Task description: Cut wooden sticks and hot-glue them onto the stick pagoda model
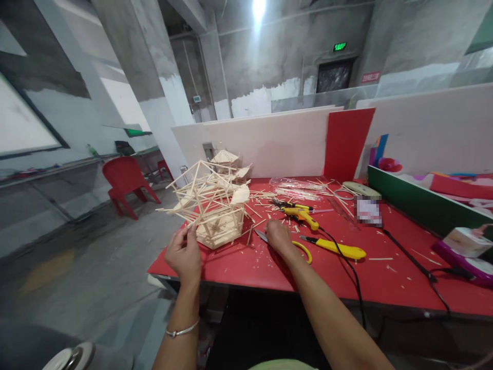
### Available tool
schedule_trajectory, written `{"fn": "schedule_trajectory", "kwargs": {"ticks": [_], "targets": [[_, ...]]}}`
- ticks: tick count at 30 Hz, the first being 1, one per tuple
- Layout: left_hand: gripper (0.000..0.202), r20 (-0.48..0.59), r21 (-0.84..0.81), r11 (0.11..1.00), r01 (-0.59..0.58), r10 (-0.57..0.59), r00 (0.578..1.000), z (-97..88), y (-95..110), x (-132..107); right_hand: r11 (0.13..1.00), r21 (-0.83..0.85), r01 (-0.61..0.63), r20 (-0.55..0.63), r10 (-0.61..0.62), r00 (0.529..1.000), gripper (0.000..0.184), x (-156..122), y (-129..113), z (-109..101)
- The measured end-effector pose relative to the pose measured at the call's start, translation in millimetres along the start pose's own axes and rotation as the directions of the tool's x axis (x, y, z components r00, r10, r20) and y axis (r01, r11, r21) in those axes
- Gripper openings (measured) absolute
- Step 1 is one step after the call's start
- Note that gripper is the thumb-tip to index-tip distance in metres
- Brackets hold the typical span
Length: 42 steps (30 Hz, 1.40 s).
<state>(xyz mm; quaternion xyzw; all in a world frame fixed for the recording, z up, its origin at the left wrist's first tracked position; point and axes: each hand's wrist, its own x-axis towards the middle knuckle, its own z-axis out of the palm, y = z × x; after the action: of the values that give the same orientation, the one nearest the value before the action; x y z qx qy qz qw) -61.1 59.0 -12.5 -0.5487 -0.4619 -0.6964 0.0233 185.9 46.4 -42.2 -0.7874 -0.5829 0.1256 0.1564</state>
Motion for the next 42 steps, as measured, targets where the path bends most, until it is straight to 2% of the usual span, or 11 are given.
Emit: {"fn": "schedule_trajectory", "kwargs": {"ticks": [3, 7, 11, 15, 20, 31, 42], "targets": [[0.02, 0.005, 0.001, 1.0, 0.007, -0.007, 1.0, -0.4, 1, 0, 0.957, 0.243, 0.159, -0.056, -0.15, 0.987, 0.033, -13, -23, 2], [0.02, 0.021, 0.004, 1.0, 0.009, -0.009, 1.0, -1.5, 4, 2, 0.791, 0.494, 0.361, -0.188, -0.309, 0.932, 0.015, -34, -72, -3], [0.02, 0.047, 0.001, 1.0, 0.01, -0.01, 0.999, -2.5, 4, 3, 0.618, 0.59, 0.52, -0.341, -0.393, 0.854, 0.014, -46, -116, -18], [0.02, 0.04, 0.01, 1.0, 0.009, -0.009, 0.999, -3.2, 3, 3, 0.532, 0.588, 0.609, -0.423, -0.439, 0.792, 0.019, -46, -139, -27], [0.02, 0.06, 0.012, 1.0, 0.002, -0.002, 0.998, -4.9, 2, 3, 0.558, 0.526, 0.641, -0.414, -0.491, 0.767, 0.019, -46, -148, -27], [0.019, 0.09, 0.02, 0.999, -0.032, 0.03, 0.995, -8.9, 1, 5, 0.705, 0.373, 0.603, -0.328, -0.508, 0.797, 0.015, -43, -157, -31], [0.021, 0.108, 0.015, 1.0, -0.028, 0.026, 0.994, -8.4, 6, 7, 0.719, 0.264, 0.642, -0.326, -0.56, 0.762, 0.014, -34, -156, -32]]}}
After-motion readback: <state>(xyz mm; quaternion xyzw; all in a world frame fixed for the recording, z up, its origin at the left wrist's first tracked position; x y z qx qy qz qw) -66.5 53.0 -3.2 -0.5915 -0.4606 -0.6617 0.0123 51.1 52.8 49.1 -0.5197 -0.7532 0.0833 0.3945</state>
